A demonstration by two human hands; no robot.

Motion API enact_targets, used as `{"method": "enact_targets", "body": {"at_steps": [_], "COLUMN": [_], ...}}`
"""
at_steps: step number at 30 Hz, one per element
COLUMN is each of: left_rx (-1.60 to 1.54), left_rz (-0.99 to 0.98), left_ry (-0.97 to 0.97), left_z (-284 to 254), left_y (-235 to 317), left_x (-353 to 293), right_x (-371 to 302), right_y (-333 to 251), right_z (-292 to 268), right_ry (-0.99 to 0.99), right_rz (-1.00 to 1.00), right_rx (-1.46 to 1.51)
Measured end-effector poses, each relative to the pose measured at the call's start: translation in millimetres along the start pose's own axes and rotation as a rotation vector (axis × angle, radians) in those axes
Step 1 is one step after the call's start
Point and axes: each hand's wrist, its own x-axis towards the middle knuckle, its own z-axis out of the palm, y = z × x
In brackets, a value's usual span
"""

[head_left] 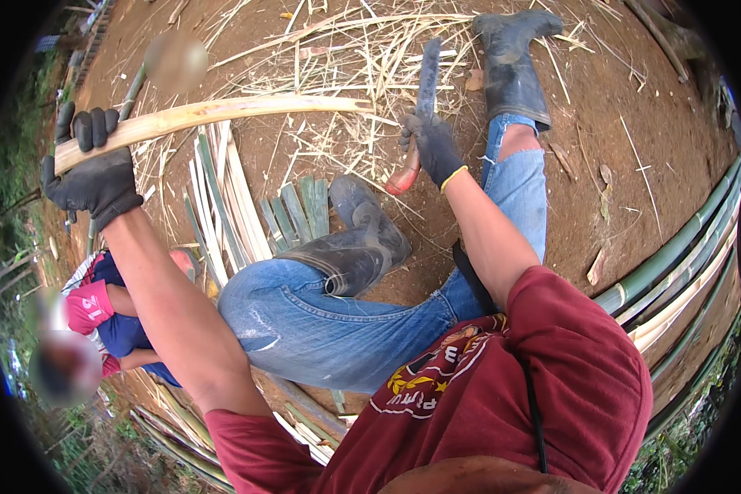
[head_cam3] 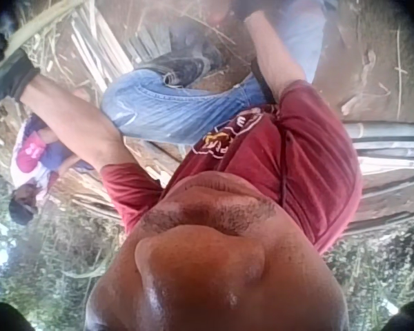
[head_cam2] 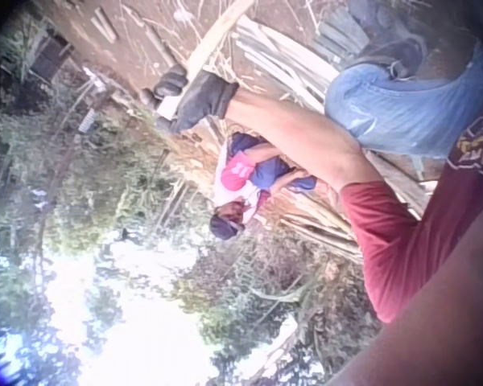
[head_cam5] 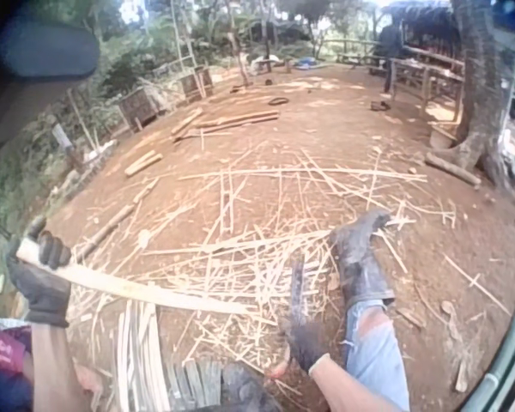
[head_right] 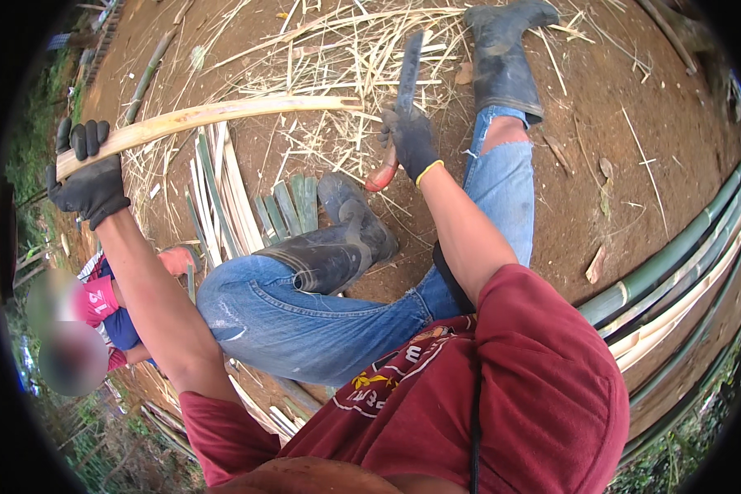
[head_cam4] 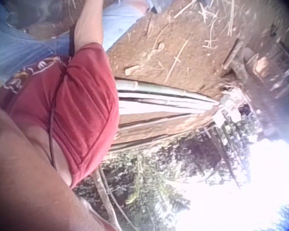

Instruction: The person sits on the ground and uses a large knife to split long bamboo poles into thin strips. They hold the bamboo with one hand and strike it with the knife in the other, creating a pile of processed bamboo slats.

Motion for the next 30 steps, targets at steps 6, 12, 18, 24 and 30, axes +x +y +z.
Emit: {"method": "enact_targets", "body": {"at_steps": [6, 12, 18, 24, 30], "left_rx": [-0.176, -0.069, -0.030, -0.016, -0.028], "left_rz": [-0.167, -0.168, -0.173, -0.187, -0.190], "left_ry": [-0.143, -0.066, -0.061, -0.102, -0.121], "left_z": [2, 1, -7, 0, -5], "left_y": [-3, 8, 11, 11, 11], "left_x": [0, -4, 1, 1, 2], "right_x": [86, 131, 141, 145, 135], "right_y": [22, 20, 25, 15, -30], "right_z": [0, 35, 39, 48, 49], "right_ry": [-0.143, -0.278, -0.281, -0.334, -0.455], "right_rz": [-0.069, -0.171, -0.321, -0.350, -0.132], "right_rx": [-0.449, -1.135, -1.268, -1.387, -0.420]}}
